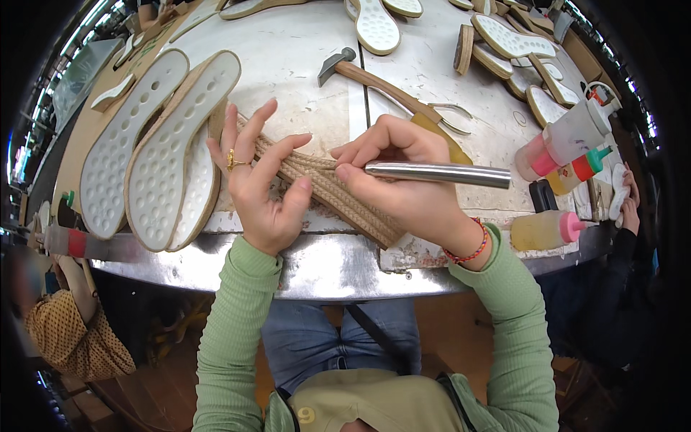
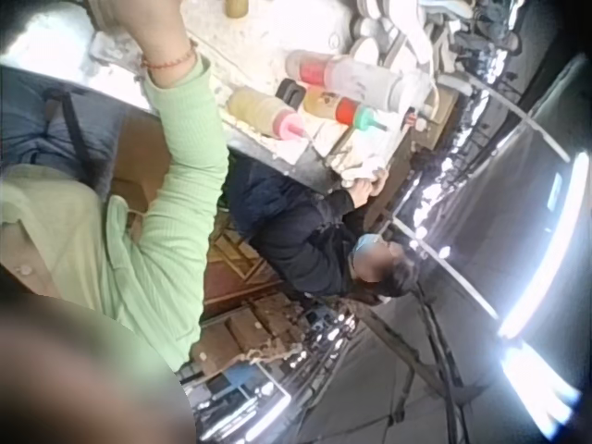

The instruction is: The person uses a metal awl to puncture and align the woven sole of a wedge shoe, then switches to a wooden-handled awl to continue working along the sole edge. The person handles multiple shoe soles on the table and repositions the shoe repeatedly while working.

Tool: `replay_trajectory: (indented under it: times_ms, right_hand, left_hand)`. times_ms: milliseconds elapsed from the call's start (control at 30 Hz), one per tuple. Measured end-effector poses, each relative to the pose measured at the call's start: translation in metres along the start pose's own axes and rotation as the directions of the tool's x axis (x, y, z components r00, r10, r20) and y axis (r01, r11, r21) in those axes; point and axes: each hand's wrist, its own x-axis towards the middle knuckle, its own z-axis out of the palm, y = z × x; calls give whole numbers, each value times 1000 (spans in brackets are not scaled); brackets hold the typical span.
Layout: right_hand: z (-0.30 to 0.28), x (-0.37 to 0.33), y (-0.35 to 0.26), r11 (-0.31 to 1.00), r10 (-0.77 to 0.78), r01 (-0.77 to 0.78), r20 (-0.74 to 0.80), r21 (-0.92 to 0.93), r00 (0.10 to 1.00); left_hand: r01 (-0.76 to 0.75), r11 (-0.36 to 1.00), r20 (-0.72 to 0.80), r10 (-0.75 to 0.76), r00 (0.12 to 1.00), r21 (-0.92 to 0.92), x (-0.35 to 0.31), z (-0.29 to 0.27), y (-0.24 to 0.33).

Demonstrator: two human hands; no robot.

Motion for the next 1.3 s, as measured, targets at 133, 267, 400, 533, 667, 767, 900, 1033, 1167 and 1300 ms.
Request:
replay_trajectory:
  times_ms: [133,267,400,533,667,767,900,1033,1167,1300]
  right_hand:
    - [5,0,2,998,-48,48,-14,-38,999]
    - [8,1,6,988,-140,138,-20,-66,990]
    - [10,1,7,981,-162,155,-52,-115,985]
    - [12,0,5,983,-140,129,-83,-130,987]
    - [9,1,4,997,-65,62,-73,-45,995]
    - [8,1,3,997,-39,36,-51,-63,998]
    - [8,2,4,995,-70,67,-33,-76,997]
    - [5,5,6,980,-154,159,54,-117,987]
    - [3,4,6,995,-89,91,32,-41,995]
    - [0,3,4,1000,-30,30,-1,10,1000]
  left_hand:
    - [-10,998,-35,12,999,60,0,5,3]
    - [37,999,-13,-36,999,33,-1,8,3]
    - [52,998,-19,-52,998,-26,-4,12,2]
    - [75,996,-20,-77,997,-57,-5,14,2]
    - [100,993,-4,-101,995,-65,-5,14,4]
    - [107,992,5,-107,994,-71,-5,13,4]
    - [107,989,1,-108,994,-98,-5,14,3]
    - [113,987,-3,-114,993,-112,-5,15,3]
    - [122,983,1,-123,992,-138,-4,15,3]
    - [138,980,7,-138,990,-146,-4,15,4]
